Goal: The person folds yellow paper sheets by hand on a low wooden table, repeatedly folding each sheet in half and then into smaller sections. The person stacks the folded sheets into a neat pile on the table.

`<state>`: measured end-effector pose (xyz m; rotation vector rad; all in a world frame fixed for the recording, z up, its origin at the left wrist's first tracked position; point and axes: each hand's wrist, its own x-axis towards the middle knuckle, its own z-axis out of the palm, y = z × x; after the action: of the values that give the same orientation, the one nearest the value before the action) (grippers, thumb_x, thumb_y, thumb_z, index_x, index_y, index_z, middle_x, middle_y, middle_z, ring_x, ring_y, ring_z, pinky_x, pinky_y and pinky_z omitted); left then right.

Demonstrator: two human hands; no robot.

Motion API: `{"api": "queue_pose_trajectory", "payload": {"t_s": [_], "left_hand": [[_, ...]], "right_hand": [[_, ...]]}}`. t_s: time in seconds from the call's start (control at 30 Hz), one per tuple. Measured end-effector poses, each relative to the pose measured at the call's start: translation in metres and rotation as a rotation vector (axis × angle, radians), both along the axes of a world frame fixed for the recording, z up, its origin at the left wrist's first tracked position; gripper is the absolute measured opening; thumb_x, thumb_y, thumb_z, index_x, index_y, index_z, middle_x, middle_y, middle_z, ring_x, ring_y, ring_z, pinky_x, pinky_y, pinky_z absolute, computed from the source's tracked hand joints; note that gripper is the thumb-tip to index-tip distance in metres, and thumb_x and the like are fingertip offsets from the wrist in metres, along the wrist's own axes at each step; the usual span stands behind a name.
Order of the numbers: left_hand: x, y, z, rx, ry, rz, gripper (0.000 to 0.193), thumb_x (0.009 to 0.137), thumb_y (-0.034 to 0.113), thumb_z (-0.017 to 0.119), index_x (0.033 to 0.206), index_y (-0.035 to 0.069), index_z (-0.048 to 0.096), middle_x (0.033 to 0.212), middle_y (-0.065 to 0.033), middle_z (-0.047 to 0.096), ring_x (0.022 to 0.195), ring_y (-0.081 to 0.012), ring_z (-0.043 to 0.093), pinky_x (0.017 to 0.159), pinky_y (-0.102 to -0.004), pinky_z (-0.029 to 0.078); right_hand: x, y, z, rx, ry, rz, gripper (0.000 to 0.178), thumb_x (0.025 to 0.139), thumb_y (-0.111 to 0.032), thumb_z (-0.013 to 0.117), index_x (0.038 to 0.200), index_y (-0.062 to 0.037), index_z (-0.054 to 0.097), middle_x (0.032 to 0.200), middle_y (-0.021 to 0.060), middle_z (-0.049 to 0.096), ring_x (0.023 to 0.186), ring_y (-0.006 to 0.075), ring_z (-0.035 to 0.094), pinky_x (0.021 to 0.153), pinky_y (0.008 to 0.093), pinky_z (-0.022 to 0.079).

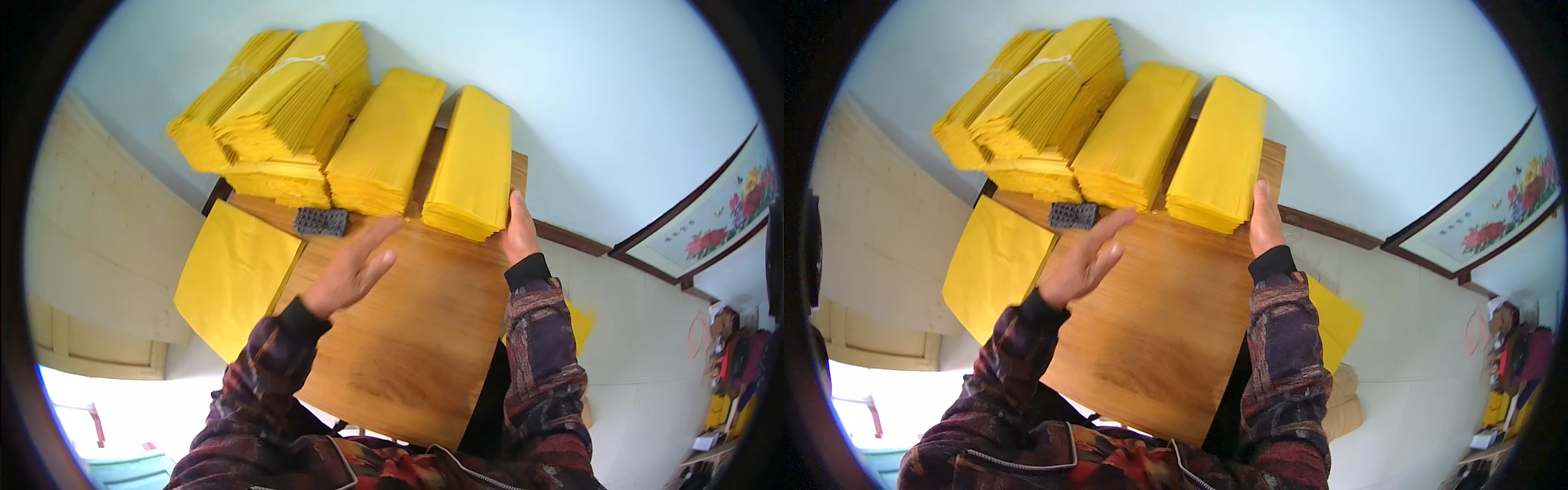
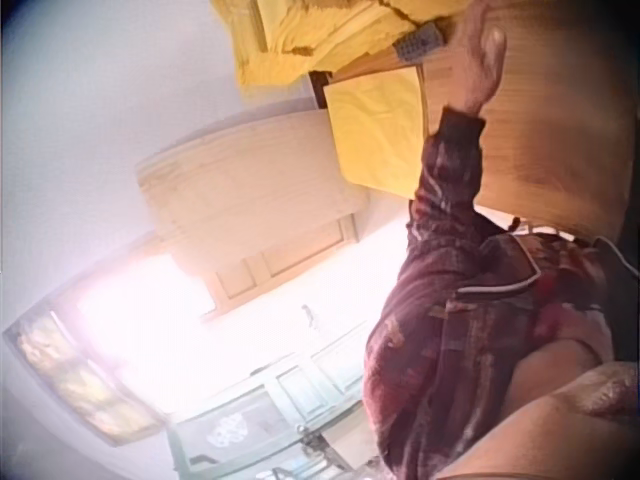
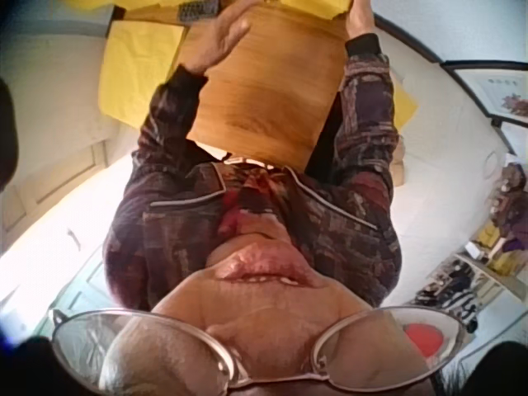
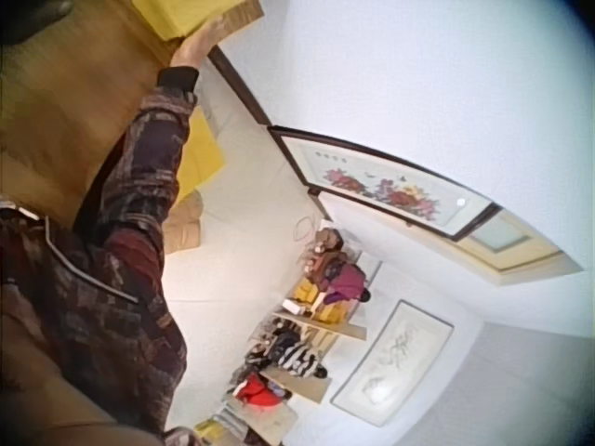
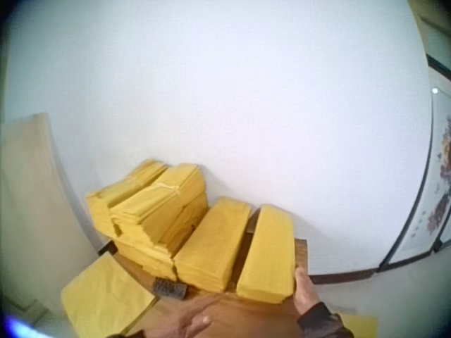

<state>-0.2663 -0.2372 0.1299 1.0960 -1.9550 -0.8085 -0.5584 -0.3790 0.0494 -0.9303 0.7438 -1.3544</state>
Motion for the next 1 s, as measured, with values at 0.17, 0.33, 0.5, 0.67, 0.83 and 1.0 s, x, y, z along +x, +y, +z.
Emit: {"api": "queue_pose_trajectory", "payload": {"t_s": [0.17, 0.33, 0.5, 0.67, 0.83, 1.0], "left_hand": [[0.047, 0.131, -0.036, 0.236, 0.058, 0.241, 0.041, 0.098, 0.028, 0.053, 0.128, 0.0, 0.054, 0.129, -0.0158, 0.057, 0.119, -0.027, 0.054, 0.098, -0.0357, 0.043], [0.064, 0.168, -0.046, 0.402, 0.192, 0.274, 0.036, 0.095, 0.02, 0.058, 0.125, 0.001, 0.056, 0.117, -0.0142, 0.063, 0.108, -0.0251, 0.06, 0.094, -0.0348, 0.046], [0.039, 0.109, -0.034, 0.166, 0.116, 0.203, 0.048, 0.089, 0.014, 0.063, 0.133, 0.003, 0.048, 0.127, -0.0163, 0.056, 0.117, -0.0285, 0.055, 0.098, -0.0357, 0.044], [-0.028, 0.01, -0.013, -0.125, -0.005, 0.123, 0.074, 0.081, 0.015, 0.071, 0.144, 0.005, 0.033, 0.149, -0.019, 0.033, 0.132, -0.0367, 0.039, 0.105, -0.0414, 0.038], [-0.074, -0.067, -0.009, -0.236, -0.109, 0.205, 0.078, 0.082, 0.02, 0.071, 0.146, 0.005, 0.029, 0.153, -0.0197, 0.023, 0.137, -0.038, 0.03, 0.11, -0.0405, 0.032], [-0.087, -0.09, -0.023, -0.144, -0.08, 0.227, 0.072, 0.084, 0.019, 0.068, 0.144, 0.003, 0.03, 0.153, -0.0198, 0.023, 0.137, -0.0379, 0.031, 0.109, -0.0404, 0.033]], "right_hand": [[-0.005, 0.026, 0.004, 0.259, 0.1, -0.139, 0.062, 0.101, -0.047, 0.039, 0.145, -0.0039, 0.03, 0.146, 0.0095, 0.038, 0.138, 0.0236, 0.029, 0.115, 0.0453, 0.015], [-0.007, 0.048, 0.012, 0.261, 0.205, -0.125, 0.082, 0.097, -0.055, 0.041, 0.152, -0.0058, 0.006, 0.158, 0.0121, 0.012, 0.147, 0.0282, 0.009, 0.116, 0.047, 0.006], [-0.005, 0.035, 0.024, 0.231, 0.252, -0.167, 0.081, 0.098, -0.054, 0.042, 0.152, -0.0042, 0.007, 0.158, 0.0109, 0.016, 0.145, 0.0272, 0.013, 0.116, 0.0465, 0.009], [-0.006, -0.003, 0.036, 0.186, 0.328, -0.198, 0.074, 0.098, -0.051, 0.042, 0.15, -0.0035, 0.018, 0.156, 0.0104, 0.022, 0.14, 0.0247, 0.027, 0.111, 0.0404, 0.024], [-0.007, -0.032, 0.049, 0.173, 0.429, -0.137, 0.078, 0.098, -0.053, 0.04, 0.149, 0.0007, 0.017, 0.156, 0.0132, 0.02, 0.141, 0.0264, 0.024, 0.114, 0.0407, 0.021], [0.003, -0.05, 0.054, 0.102, 0.27, 0.005, 0.053, 0.104, -0.04, 0.033, 0.135, 0.0027, 0.041, 0.132, 0.0123, 0.05, 0.118, 0.0217, 0.051, 0.1, 0.0343, 0.041]]}}
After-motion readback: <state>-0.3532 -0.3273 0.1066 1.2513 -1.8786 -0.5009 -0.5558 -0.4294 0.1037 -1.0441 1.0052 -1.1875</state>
